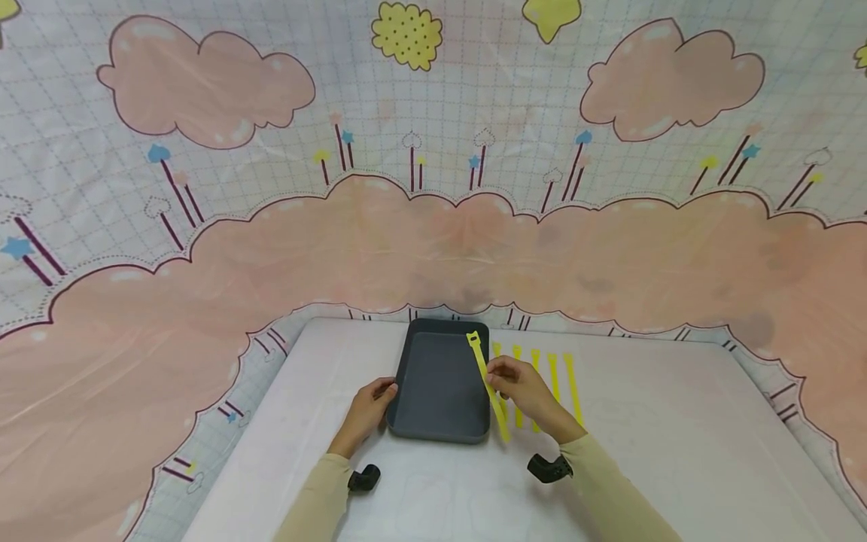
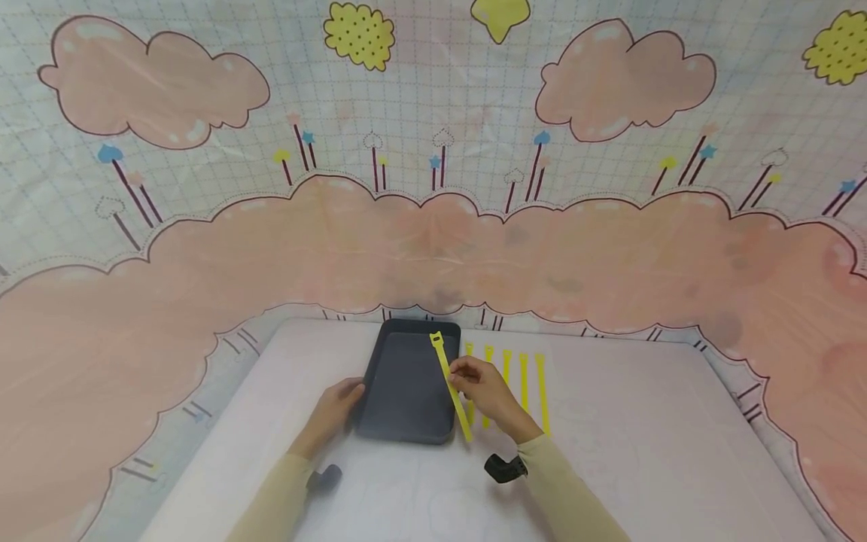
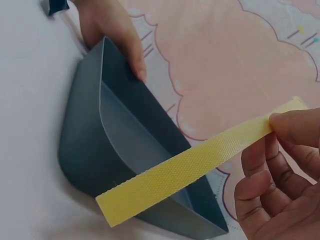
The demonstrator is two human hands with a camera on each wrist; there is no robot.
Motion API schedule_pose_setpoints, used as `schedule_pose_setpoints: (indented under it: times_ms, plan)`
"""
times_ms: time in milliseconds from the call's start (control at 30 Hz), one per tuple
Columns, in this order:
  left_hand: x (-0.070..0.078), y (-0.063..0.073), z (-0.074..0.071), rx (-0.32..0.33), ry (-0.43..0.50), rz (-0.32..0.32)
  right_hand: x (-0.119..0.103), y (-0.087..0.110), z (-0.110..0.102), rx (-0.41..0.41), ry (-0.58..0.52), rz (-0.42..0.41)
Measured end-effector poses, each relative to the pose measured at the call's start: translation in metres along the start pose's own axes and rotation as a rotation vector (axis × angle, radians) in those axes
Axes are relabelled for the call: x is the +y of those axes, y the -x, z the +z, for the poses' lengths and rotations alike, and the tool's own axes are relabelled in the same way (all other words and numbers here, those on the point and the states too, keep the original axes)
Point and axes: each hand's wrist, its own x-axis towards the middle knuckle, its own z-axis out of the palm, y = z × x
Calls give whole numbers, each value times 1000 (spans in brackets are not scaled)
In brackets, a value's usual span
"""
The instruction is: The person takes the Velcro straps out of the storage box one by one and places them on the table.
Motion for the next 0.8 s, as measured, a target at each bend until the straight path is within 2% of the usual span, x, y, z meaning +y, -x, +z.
schedule_pose_setpoints:
  times_ms: [467,800]
  plan:
    - [-1,1,0,-3,-10,-5,22,8,-26,66,-36,65]
    - [-2,0,0,-4,-12,6,28,14,-43,142,-70,126]
